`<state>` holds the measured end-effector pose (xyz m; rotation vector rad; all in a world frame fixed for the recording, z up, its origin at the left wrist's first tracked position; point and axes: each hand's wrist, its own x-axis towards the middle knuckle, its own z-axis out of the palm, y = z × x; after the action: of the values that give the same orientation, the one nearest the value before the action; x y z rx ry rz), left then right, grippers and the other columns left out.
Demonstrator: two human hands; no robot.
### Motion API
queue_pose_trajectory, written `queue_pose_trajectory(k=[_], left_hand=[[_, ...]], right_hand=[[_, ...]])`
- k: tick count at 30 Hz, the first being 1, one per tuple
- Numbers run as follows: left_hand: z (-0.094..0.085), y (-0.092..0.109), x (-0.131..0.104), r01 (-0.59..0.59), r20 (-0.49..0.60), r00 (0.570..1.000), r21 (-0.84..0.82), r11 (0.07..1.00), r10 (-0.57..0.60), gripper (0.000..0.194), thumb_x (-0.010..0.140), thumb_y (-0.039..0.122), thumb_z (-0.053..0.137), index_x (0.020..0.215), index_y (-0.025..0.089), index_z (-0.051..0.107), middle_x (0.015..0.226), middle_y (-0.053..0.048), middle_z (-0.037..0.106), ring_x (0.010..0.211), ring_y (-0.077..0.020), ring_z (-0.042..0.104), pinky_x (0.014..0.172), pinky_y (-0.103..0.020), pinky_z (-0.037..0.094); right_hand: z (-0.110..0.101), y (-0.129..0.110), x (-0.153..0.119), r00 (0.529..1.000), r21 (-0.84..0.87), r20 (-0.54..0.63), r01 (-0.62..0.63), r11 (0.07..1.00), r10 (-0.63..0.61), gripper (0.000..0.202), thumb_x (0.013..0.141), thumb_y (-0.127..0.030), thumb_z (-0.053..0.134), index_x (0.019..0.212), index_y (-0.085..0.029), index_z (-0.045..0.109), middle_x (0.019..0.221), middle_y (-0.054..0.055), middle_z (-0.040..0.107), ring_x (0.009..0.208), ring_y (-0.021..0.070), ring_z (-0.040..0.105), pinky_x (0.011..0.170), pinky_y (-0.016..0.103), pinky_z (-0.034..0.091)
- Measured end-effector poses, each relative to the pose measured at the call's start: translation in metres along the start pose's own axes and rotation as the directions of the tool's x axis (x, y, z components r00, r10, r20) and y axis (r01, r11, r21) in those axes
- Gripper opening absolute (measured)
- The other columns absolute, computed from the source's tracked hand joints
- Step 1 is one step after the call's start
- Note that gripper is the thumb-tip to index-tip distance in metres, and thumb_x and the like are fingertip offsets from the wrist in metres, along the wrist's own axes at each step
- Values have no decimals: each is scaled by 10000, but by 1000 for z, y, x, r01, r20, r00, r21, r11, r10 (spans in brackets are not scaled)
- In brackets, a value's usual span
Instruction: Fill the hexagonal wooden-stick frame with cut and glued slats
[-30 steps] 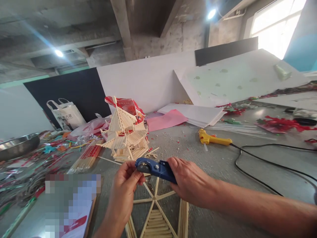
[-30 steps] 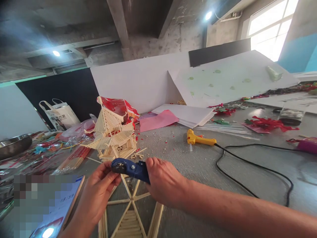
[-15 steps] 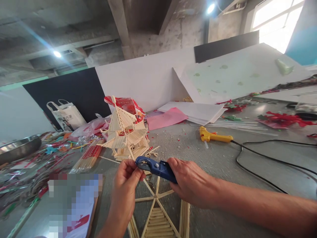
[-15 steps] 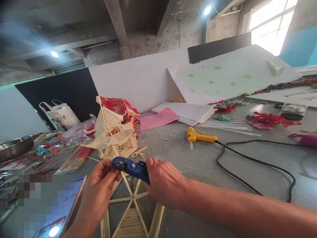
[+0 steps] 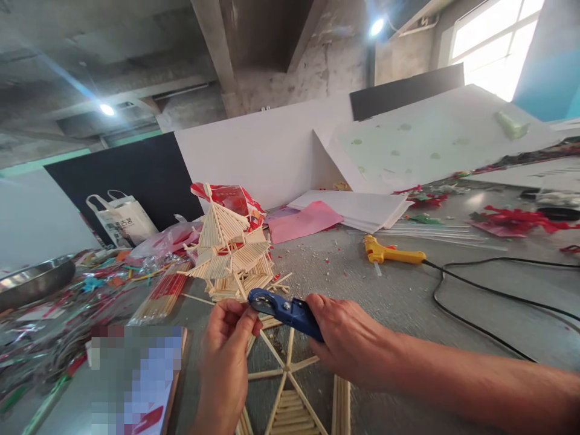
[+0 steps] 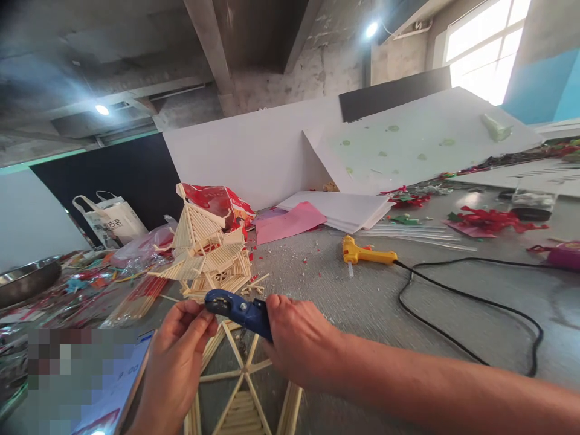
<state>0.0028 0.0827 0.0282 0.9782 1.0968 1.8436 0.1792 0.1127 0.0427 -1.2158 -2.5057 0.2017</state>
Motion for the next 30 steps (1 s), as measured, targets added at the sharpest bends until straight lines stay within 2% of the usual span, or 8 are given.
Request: queue_pose_trajectory(k=[7, 13, 19, 30], left_hand=[[-2, -1, 0, -1, 6, 1000, 10, 1000, 1, 208, 678, 222, 683, 740, 175, 490, 645, 58, 526, 586, -62, 488, 577, -180, 399], [0, 2, -1, 9, -5, 1000, -29, 1000, -10, 243, 645, 222, 706, 730, 167, 485, 672, 49, 550, 575, -60, 497, 573, -180, 405], [1, 1, -1, -4, -1, 1000, -33, 999, 4, 231, 656, 209, 689, 721, 173, 470, 638, 54, 533, 564, -64, 498, 571, -183, 401], [1, -3, -1, -64, -66, 996, 19, 998, 65, 257, 662, 218, 682, 718, 180, 433, 631, 54, 543, 562, -64, 494, 575, -176, 400]], right_hand=[[-3, 0, 3, 999, -15, 13, -31, 999, 31, 133, 688, -188, 452, 811, -144, 479, 741, 67, 597, 602, 158, 539, 538, 274, 257], [-6, -1, 3, 1000, 9, 6, 1, 1000, -1, 148, 700, -201, 439, 833, -149, 479, 751, 64, 598, 602, 155, 538, 541, 274, 268], [-3, -4, 3, 999, 5, 24, -37, 999, 37, 148, 682, -188, 459, 822, -146, 482, 739, 66, 604, 599, 158, 548, 529, 272, 262], [-4, -9, 4, 998, 11, 50, -43, 999, 42, 107, 710, -182, 435, 807, -149, 466, 685, 56, 601, 541, 143, 531, 508, 264, 253]])
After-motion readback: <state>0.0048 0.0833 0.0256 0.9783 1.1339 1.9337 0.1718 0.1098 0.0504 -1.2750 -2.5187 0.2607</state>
